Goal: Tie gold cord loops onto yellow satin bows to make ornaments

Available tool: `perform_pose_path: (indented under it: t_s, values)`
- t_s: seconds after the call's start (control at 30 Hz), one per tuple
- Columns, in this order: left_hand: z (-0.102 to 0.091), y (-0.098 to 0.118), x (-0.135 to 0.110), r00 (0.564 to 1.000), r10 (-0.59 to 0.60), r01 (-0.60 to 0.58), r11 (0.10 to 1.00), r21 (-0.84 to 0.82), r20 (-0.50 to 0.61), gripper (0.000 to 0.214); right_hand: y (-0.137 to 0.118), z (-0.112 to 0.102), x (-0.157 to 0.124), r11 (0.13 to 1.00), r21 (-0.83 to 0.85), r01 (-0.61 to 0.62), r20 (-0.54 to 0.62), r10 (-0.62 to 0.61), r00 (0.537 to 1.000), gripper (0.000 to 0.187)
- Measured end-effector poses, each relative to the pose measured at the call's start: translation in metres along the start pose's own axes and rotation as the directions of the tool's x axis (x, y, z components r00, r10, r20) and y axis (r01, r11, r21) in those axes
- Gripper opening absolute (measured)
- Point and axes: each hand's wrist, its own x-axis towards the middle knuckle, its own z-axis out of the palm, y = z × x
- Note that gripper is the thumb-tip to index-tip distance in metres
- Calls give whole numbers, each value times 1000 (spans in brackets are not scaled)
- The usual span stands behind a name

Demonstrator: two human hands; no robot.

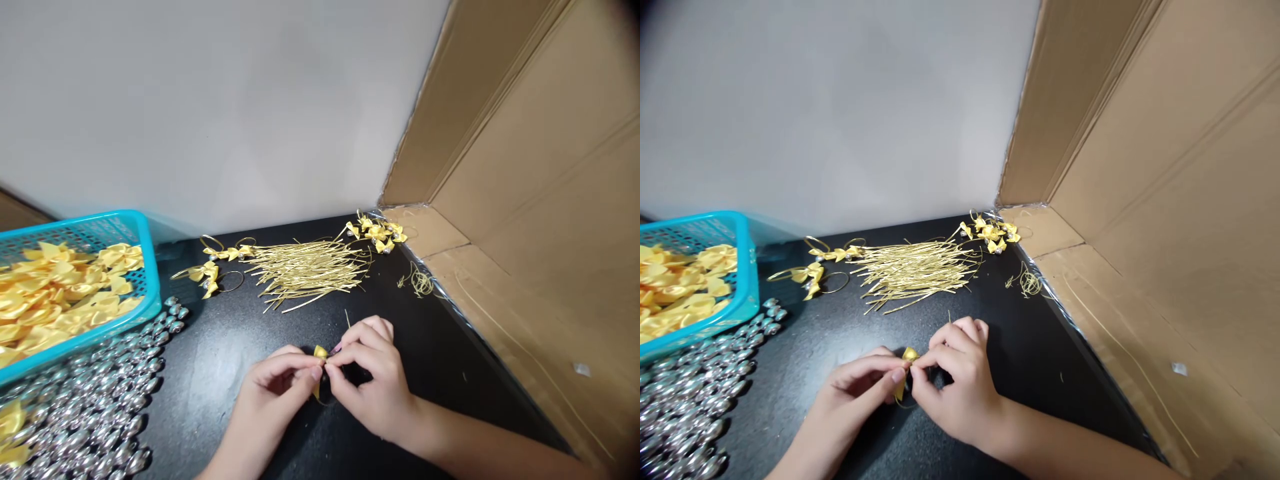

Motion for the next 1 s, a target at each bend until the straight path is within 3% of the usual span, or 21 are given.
perform_pose_path:
  t_s: [0.3,0.73,1.0]
  values:
    - [4,1,-4,996,-47,56,992,117,-81,15,2,3,-2,999,-39,0,19,0,1000,14]
    - [0,1,-4,991,133,-122,946,299,-17,14,4,2,-4,998,-62,17,115,-10,993,8]
    - [-1,-1,-3,993,101,-83,960,266,-53,15,3,-2,-3,999,-38,29,152,-23,988,10]
